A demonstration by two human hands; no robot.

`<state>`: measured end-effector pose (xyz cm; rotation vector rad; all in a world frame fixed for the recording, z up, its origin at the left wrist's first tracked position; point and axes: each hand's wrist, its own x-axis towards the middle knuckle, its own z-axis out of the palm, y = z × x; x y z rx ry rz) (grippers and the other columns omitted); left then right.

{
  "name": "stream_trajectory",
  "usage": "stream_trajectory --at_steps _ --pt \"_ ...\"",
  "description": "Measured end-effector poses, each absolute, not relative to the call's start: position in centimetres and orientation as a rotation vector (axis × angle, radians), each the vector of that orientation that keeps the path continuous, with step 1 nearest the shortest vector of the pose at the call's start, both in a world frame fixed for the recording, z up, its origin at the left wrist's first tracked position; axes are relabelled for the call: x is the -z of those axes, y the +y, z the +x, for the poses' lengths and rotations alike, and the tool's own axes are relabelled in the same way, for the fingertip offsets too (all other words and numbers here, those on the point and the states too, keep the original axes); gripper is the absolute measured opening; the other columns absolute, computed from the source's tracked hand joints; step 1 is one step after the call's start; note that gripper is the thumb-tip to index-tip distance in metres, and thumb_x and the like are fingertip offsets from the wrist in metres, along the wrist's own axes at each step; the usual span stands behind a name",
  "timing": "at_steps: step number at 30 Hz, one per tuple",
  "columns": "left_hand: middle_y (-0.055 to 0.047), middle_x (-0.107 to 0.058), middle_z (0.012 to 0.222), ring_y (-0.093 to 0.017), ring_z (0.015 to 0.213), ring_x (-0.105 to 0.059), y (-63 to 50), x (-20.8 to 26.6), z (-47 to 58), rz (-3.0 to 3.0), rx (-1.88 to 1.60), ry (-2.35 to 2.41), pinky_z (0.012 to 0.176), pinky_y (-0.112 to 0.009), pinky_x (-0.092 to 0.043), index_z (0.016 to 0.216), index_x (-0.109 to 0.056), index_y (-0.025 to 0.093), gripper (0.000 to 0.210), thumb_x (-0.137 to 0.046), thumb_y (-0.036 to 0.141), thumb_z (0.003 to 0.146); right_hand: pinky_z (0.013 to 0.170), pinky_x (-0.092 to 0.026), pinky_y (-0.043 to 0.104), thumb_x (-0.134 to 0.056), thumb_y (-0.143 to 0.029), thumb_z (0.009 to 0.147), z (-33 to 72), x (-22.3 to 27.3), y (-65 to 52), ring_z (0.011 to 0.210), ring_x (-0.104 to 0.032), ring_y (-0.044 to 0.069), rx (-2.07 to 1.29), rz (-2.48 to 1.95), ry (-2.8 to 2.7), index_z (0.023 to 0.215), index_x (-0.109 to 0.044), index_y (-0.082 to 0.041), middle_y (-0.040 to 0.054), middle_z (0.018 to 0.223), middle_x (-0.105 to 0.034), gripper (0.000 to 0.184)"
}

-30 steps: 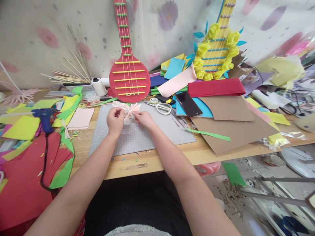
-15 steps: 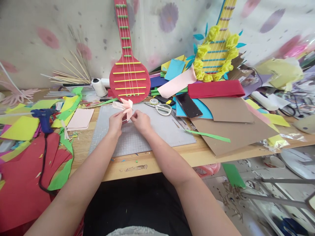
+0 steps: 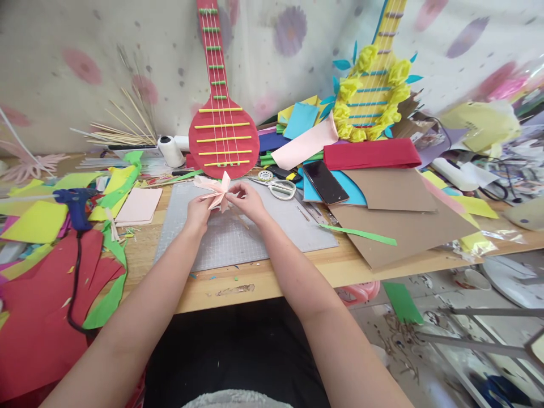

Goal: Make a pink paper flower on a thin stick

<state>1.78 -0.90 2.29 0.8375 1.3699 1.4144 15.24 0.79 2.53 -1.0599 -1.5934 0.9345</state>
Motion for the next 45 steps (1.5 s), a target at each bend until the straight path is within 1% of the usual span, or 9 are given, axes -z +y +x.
stream_trajectory --at_steps 5,12,20,26,30,33,37,41,45 --pt "-0.003 -0.064 0.064 -0.013 0.062 -0.056 -0.9 -2.3 2.4 0.878 -1.358 1.344 0.056 -0.024 -0.041 0.066 -0.069 0.015 0.026 -0.07 0.038 0.052 0.061 -0.034 0.025 -0.063 -0.034 0.062 15.1 -1.9 1.2 0.059 -0.039 0.008 -0.943 -1.106 -1.497 0.073 -0.058 -0.017 -0.0013 0.072 -0.055 0.021" --pt "-0.002 -0.063 0.066 -0.012 0.064 -0.058 -0.9 -3.0 2.6 0.683 -1.23 1.237 0.06 -0.024 -0.045 0.064 -0.063 0.016 0.02 -0.069 0.031 0.053 0.055 -0.033 0.021 -0.067 -0.032 0.058 15.8 -0.8 2.1 0.06 -0.046 0.007 -1.327 -0.975 -1.247 0.071 -0.06 -0.017 -0.0025 0.07 -0.058 0.022" --pt "-0.003 -0.062 0.062 -0.011 0.058 -0.055 -0.9 -3.1 3.3 0.693 -1.33 1.311 0.054 -0.024 -0.042 0.06 -0.063 0.015 0.016 -0.069 0.028 0.054 0.052 -0.031 0.02 -0.069 -0.032 0.054 15.7 -1.4 1.6 0.059 -0.045 0.006 -1.4 -0.928 -1.202 0.068 -0.058 -0.017 -0.0036 0.068 -0.056 0.023" --pt "-0.002 -0.062 0.06 -0.01 0.057 -0.052 -0.9 -3.0 3.8 0.699 -1.432 1.391 0.05 -0.022 -0.038 0.059 -0.064 0.016 0.011 -0.069 0.025 0.056 0.053 -0.033 0.02 -0.066 -0.035 0.053 15.7 -1.8 1.3 0.059 -0.044 0.006 -1.369 -0.973 -1.243 0.067 -0.052 -0.018 -0.004 0.069 -0.053 0.026" --pt "-0.002 -0.064 0.066 -0.01 0.06 -0.054 -1.0 -3.2 4.0 0.681 -1.478 1.386 0.051 -0.021 -0.037 0.063 -0.064 0.016 0.01 -0.068 0.024 0.059 0.055 -0.036 0.02 -0.062 -0.033 0.058 15.7 -1.9 1.2 0.059 -0.044 0.006 -1.376 -0.983 -1.264 0.076 -0.05 -0.02 -0.0048 0.071 -0.051 0.026" --pt "-0.003 -0.066 0.071 -0.011 0.063 -0.056 -0.9 -3.2 3.8 0.622 -1.529 1.38 0.052 -0.021 -0.037 0.067 -0.064 0.016 0.01 -0.067 0.024 0.062 0.057 -0.041 0.021 -0.061 -0.029 0.06 15.8 -2.1 1.0 0.06 -0.048 0.006 -1.454 -1.005 -1.229 0.083 -0.047 -0.021 -0.0049 0.074 -0.051 0.028" --pt "-0.003 -0.066 0.075 -0.008 0.06 -0.054 -0.5 -3.1 3.3 0.518 -1.595 1.373 0.052 -0.02 -0.035 0.071 -0.063 0.015 0.011 -0.066 0.023 0.064 0.055 -0.042 0.023 -0.062 -0.029 0.063 15.6 -2.3 0.5 0.057 -0.051 0.008 -1.594 -1.052 -1.352 0.081 -0.045 -0.02 -0.005 0.068 -0.052 0.027" --pt "-0.002 -0.065 0.073 -0.007 0.059 -0.052 -0.3 -2.6 2.9 0.491 -1.632 1.375 0.053 -0.02 -0.036 0.073 -0.062 0.015 0.012 -0.065 0.024 0.065 0.047 -0.033 0.021 -0.06 -0.036 0.07 14.8 -2.3 0.0 0.045 -0.041 0.006 -1.408 -1.168 -1.636 0.071 -0.045 -0.019 -0.0071 0.052 -0.046 0.022" --pt "0.0 -0.063 0.07 -0.006 0.056 -0.051 -0.1 -2.2 2.7 0.484 -1.651 1.344 0.053 -0.019 -0.036 0.071 -0.06 0.015 0.015 -0.067 0.026 0.065 0.05 -0.029 0.021 -0.055 -0.036 0.075 14.2 -1.9 0.0 0.047 -0.038 0.007 -1.168 -1.251 -1.742 0.064 -0.045 -0.018 -0.0061 0.051 -0.048 0.023"
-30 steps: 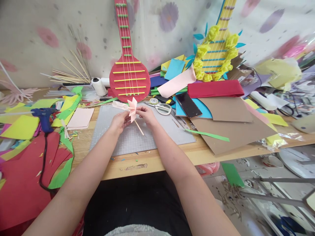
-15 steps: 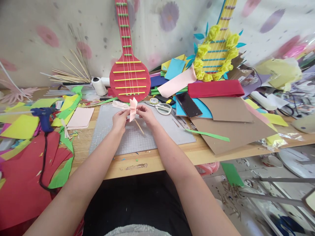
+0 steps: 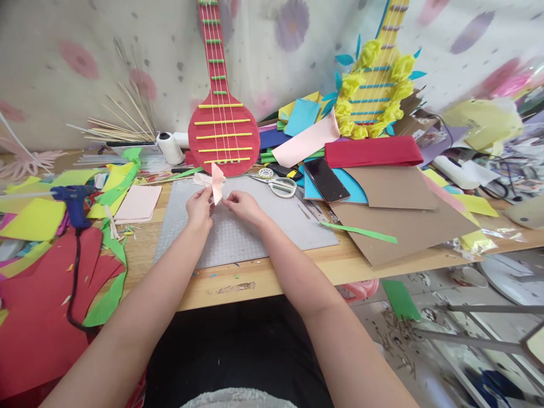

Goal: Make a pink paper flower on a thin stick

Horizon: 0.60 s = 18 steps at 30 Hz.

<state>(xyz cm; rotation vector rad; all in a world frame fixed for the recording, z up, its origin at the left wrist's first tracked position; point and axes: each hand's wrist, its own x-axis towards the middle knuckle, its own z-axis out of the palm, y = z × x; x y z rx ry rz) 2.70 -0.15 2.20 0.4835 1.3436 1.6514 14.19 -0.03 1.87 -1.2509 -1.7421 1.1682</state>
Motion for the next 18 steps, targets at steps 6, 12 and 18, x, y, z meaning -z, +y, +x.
stream_trajectory --at_steps 6,12,18 --pt "0.0 -0.063 0.07 -0.005 0.054 -0.051 0.08 -1.97 2.54 0.443 -1.618 1.333 0.053 -0.019 -0.037 0.072 -0.059 0.015 0.019 -0.07 0.029 0.064 0.053 -0.03 0.022 -0.051 -0.035 0.077 13.92 -1.79 -0.03 0.051 -0.04 0.008 -1.035 -1.346 -1.847 0.061 -0.048 -0.018 -0.0048 0.053 -0.05 0.024" --pt "0.001 -0.061 0.067 -0.003 0.047 -0.046 0.17 -2.14 2.24 0.386 -1.562 1.36 0.047 -0.018 -0.033 0.072 -0.058 0.015 0.018 -0.071 0.026 0.064 0.056 -0.03 0.022 -0.047 -0.03 0.081 13.8 -1.95 -0.14 0.054 -0.043 0.008 -0.979 -1.366 -1.939 0.057 -0.05 -0.017 -0.0034 0.054 -0.052 0.027" --pt "0.001 -0.059 0.065 -0.004 0.045 -0.039 -0.12 -2.69 2.25 0.465 -1.518 1.437 0.049 -0.021 -0.035 0.065 -0.055 0.016 0.021 -0.064 0.034 0.071 0.058 -0.033 0.023 -0.045 -0.03 0.084 13.8 -2.15 -0.17 0.056 -0.048 0.01 -0.958 -1.445 -1.944 0.063 -0.056 -0.017 -0.002 0.057 -0.055 0.027"
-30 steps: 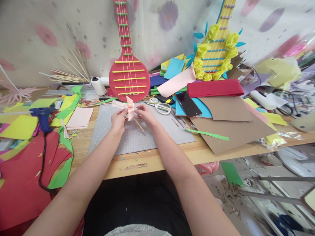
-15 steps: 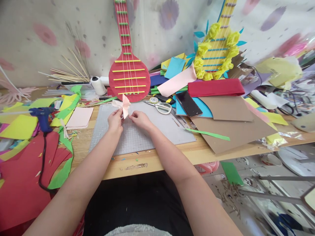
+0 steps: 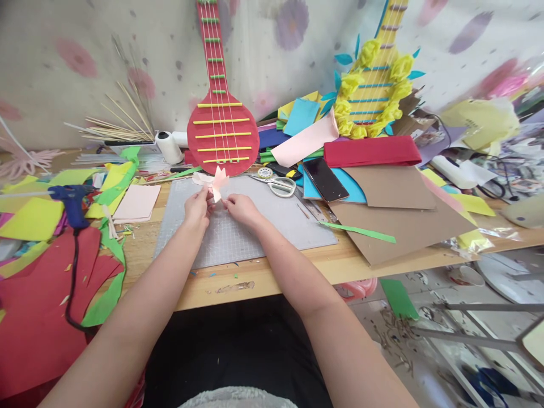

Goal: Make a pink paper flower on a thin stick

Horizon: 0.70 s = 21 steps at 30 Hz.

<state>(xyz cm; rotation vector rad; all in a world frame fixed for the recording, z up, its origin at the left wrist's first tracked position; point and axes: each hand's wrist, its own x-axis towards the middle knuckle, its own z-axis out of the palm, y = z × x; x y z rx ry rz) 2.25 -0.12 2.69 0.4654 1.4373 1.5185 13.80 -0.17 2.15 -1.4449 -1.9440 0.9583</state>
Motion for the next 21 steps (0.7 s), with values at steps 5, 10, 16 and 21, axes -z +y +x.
stream_trajectory --at_steps 5,10,16,21 --pt "-0.001 -0.06 0.068 -0.012 0.064 -0.052 -0.2 -2.4 1.3 0.875 -1.489 1.566 0.064 -0.025 -0.039 0.066 -0.06 0.017 0.01 -0.063 0.027 0.067 0.055 -0.032 0.023 -0.045 -0.03 0.083 14.0 -2.0 0.1 0.053 -0.046 0.01 -1.004 -1.469 -1.844 0.063 -0.056 -0.017 -0.0018 0.055 -0.054 0.026" --pt "-0.005 -0.06 0.082 -0.021 0.092 -0.051 -0.5 -1.8 0.6 1.426 -1.551 1.817 0.085 -0.032 -0.036 0.069 -0.064 0.02 0.014 -0.071 0.025 0.058 0.052 -0.031 0.023 -0.046 -0.03 0.083 14.0 -0.9 0.8 0.047 -0.042 0.008 -1.167 -1.414 -1.734 0.062 -0.055 -0.017 -0.0026 0.052 -0.051 0.027" --pt "-0.003 -0.065 0.084 -0.014 0.066 -0.051 -0.8 -1.6 0.7 1.424 -1.452 1.733 0.07 -0.027 -0.038 0.081 -0.063 0.022 0.014 -0.064 0.028 0.068 0.045 -0.025 0.021 -0.043 -0.029 0.085 14.0 -0.3 1.2 0.039 -0.031 0.005 -1.344 -1.382 -1.607 0.064 -0.054 -0.017 -0.0054 0.048 -0.044 0.027" --pt "-0.002 -0.064 0.084 -0.014 0.069 -0.054 -0.8 -1.3 0.5 1.484 -1.515 1.801 0.071 -0.026 -0.038 0.078 -0.061 0.022 0.009 -0.06 0.019 0.069 0.042 -0.022 0.021 -0.044 -0.028 0.085 14.1 -1.6 0.5 0.038 -0.027 0.005 -1.472 -1.344 -1.532 0.064 -0.054 -0.016 -0.006 0.046 -0.039 0.026"
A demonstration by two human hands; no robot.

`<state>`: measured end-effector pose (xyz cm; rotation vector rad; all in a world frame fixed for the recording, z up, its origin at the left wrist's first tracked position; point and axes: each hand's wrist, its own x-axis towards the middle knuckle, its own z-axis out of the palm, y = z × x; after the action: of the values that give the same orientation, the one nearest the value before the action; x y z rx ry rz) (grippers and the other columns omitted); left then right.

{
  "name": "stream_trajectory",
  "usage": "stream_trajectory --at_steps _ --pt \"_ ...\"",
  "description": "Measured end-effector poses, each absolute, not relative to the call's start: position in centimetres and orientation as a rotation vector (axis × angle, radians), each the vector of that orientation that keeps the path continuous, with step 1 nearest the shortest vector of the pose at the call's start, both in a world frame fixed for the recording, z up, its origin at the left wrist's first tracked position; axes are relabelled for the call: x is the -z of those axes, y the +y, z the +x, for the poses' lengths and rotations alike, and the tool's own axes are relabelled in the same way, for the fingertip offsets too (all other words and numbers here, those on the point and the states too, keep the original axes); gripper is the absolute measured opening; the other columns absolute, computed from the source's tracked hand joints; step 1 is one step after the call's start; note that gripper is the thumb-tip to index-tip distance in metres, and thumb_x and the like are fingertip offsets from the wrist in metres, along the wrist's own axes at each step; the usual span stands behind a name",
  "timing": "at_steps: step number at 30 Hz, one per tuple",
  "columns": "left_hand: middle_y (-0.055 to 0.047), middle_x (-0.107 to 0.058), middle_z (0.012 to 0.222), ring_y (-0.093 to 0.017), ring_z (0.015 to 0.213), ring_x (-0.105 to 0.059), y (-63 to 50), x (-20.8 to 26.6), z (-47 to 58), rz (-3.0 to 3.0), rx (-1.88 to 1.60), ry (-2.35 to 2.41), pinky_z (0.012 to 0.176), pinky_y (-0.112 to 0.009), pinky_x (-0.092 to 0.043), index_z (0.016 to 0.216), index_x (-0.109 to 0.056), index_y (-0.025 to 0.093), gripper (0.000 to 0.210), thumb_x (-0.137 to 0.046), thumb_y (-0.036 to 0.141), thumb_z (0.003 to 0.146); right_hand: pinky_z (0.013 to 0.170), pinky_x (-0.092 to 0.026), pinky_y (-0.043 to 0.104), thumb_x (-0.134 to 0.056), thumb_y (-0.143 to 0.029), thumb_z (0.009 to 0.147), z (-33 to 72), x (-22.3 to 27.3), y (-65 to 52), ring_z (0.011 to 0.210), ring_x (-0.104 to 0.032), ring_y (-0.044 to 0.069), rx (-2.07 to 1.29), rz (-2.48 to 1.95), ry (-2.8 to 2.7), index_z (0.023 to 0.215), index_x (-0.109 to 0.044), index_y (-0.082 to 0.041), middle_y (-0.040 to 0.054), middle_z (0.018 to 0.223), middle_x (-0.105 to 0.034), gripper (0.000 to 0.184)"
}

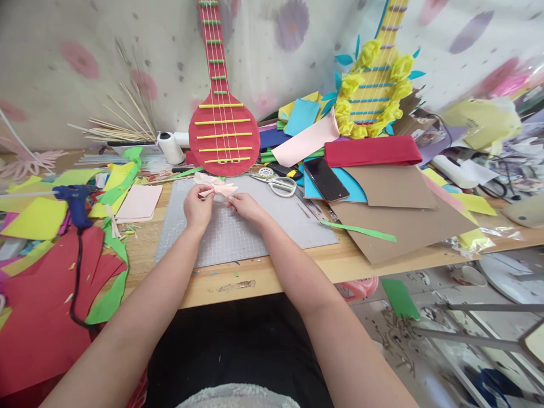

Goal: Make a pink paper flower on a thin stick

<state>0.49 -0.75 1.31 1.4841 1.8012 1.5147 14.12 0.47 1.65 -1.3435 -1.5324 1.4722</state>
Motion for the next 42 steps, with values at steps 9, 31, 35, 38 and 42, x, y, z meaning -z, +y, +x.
stream_trajectory --at_steps 9,31,35,38,42 --pt "0.002 -0.06 0.075 -0.013 0.072 -0.058 -0.6 -0.8 0.8 1.442 -1.623 1.801 0.072 -0.025 -0.044 0.076 -0.049 0.021 0.018 -0.063 0.02 0.064 0.039 -0.017 0.019 -0.042 -0.024 0.087 14.9 -2.9 -0.2 0.038 -0.024 0.003 -1.606 -1.257 -1.538 0.068 -0.055 -0.014 -0.007 0.048 -0.034 0.025" --pt "-0.001 -0.068 0.088 -0.017 0.084 -0.065 -1.0 -0.6 0.8 1.527 -1.551 1.895 0.078 -0.031 -0.046 0.09 -0.044 0.023 0.028 -0.059 0.013 0.07 0.043 -0.024 0.019 -0.05 -0.033 0.082 15.0 -2.0 0.0 0.041 -0.035 0.004 -1.299 -1.315 -1.711 0.07 -0.04 -0.019 -0.0051 0.052 -0.051 0.022" --pt "-0.001 -0.067 0.087 -0.016 0.081 -0.064 -1.1 -0.7 1.0 1.508 -1.583 1.886 0.077 -0.03 -0.046 0.092 -0.042 0.024 0.031 -0.06 0.015 0.069 0.045 -0.026 0.02 -0.049 -0.031 0.082 14.8 -1.8 0.3 0.042 -0.036 0.005 -1.225 -1.328 -1.735 0.071 -0.041 -0.019 -0.005 0.05 -0.053 0.019" --pt "-0.001 -0.065 0.088 -0.014 0.074 -0.062 -1.1 -0.8 1.2 1.503 -1.639 1.859 0.07 -0.027 -0.047 0.092 -0.04 0.023 0.033 -0.061 0.017 0.068 0.046 -0.027 0.02 -0.049 -0.032 0.082 14.8 -1.5 0.5 0.042 -0.037 0.006 -1.204 -1.338 -1.731 0.071 -0.041 -0.019 -0.0053 0.049 -0.052 0.019" --pt "0.001 -0.061 0.079 -0.014 0.07 -0.06 -1.0 -0.8 1.2 1.521 -1.652 1.877 0.068 -0.027 -0.047 0.089 -0.04 0.022 0.032 -0.062 0.018 0.067 0.047 -0.028 0.02 -0.049 -0.034 0.082 14.8 -1.0 0.9 0.043 -0.039 0.007 -1.198 -1.33 -1.74 0.071 -0.042 -0.019 -0.0057 0.048 -0.052 0.019"
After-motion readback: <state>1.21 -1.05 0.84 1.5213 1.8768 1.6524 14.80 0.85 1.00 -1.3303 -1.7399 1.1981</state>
